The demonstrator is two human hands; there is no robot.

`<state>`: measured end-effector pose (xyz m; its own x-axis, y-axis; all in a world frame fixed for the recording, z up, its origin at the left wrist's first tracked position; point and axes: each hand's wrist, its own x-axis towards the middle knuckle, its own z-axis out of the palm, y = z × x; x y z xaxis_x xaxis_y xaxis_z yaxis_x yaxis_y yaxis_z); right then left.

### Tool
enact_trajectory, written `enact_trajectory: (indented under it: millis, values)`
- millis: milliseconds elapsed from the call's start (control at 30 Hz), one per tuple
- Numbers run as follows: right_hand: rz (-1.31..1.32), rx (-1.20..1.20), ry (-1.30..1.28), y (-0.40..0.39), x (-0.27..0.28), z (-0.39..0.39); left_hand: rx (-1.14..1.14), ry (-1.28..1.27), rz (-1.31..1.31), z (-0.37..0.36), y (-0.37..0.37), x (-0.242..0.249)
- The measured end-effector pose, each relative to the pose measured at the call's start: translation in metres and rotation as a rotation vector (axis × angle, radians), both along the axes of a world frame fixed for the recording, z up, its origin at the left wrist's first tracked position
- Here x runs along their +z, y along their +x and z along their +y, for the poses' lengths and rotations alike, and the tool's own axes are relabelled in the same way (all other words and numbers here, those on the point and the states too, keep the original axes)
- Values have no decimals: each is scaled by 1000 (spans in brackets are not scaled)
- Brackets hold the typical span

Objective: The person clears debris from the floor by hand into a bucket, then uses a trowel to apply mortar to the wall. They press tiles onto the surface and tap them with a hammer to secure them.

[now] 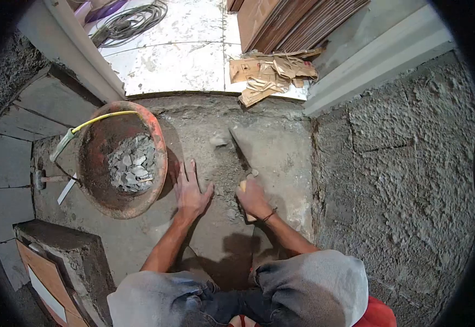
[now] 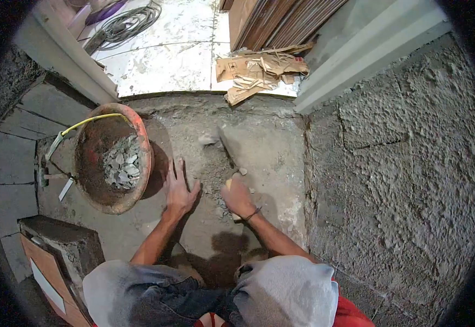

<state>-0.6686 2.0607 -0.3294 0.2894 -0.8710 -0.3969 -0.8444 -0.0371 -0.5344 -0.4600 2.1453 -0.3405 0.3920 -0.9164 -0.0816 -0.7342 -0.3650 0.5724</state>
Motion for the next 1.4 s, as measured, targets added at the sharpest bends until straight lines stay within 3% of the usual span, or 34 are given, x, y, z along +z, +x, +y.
enact_trajectory:
  millis: [67, 200, 300, 367, 433, 467, 500, 533, 567, 600, 700, 767, 833, 867, 900, 933, 967, 1033, 1133, 1200, 1233, 1333, 1400]
  values:
    - [16, 46, 40, -5, 9, -9, 6, -10, -23, 1, -2, 4]
    - [-71, -201, 32, -12, 9, -35, 59, -78, 44, -17, 8, -5]
    - [81, 24, 92, -5, 28, -35, -4, -240, 19, -52, 21, -16]
    - [113, 385, 8, -16, 19, -22, -70, -120, -15, -74, 22, -1]
    - [47, 357, 66, -35, -12, -20, -244, -338, -106, -73, 21, -42]
    - [-39, 299, -106, -48, 2, -8, -326, -313, -13, -72, 13, -46]
    - [76, 239, -59, -58, 11, -5, -379, -271, -60, -66, 10, -17]
    - [-66, 269, -249, -95, -22, -3, -403, -314, 48, -56, -1, -38]
    - [265, 628, -527, -141, -58, -16, -450, -275, 144, -46, -7, -31]
    - [49, 284, -391, -154, -48, -12, -501, -243, 245, -34, -10, -21]
    - [62, 141, -88, -176, 40, -6, -451, -274, 266, 1, -18, -10]
    - [44, 321, -238, -213, 60, 12, -392, -355, 172, 29, -18, -7]
    - [59, 391, -230, -228, 74, 32, -504, -203, 52, 60, -17, -2]
    - [69, 456, -225, -240, 85, 46, -553, -161, 24, 69, -17, -2]
    - [37, 558, -61, -256, 76, 38, -619, -128, 10, 75, -22, -4]
    - [82, 459, -161, -220, 109, 59, -624, -77, -66, 74, -25, 3]
    - [218, 538, -35, -247, 80, 55, -632, -32, -147, 71, -25, 9]
    - [144, 528, -42, -223, 97, 58, -567, -86, -134, 54, -22, -2]
    - [145, 610, 74, -235, 64, 54, -568, -12, -86, 25, -3, 10]
    - [486, 643, 116, -208, 60, 52, -505, -69, -89, 11, 13, 8]
    - [488, 623, 121, -196, 60, 47, -525, -71, -85, 7, 19, 12]
    - [530, 549, 77, -164, 52, 26, -526, 38, -101, -2, 23, 18]
    - [440, 484, -136, -145, 33, 8, -507, -23, -128, -8, 21, 9]
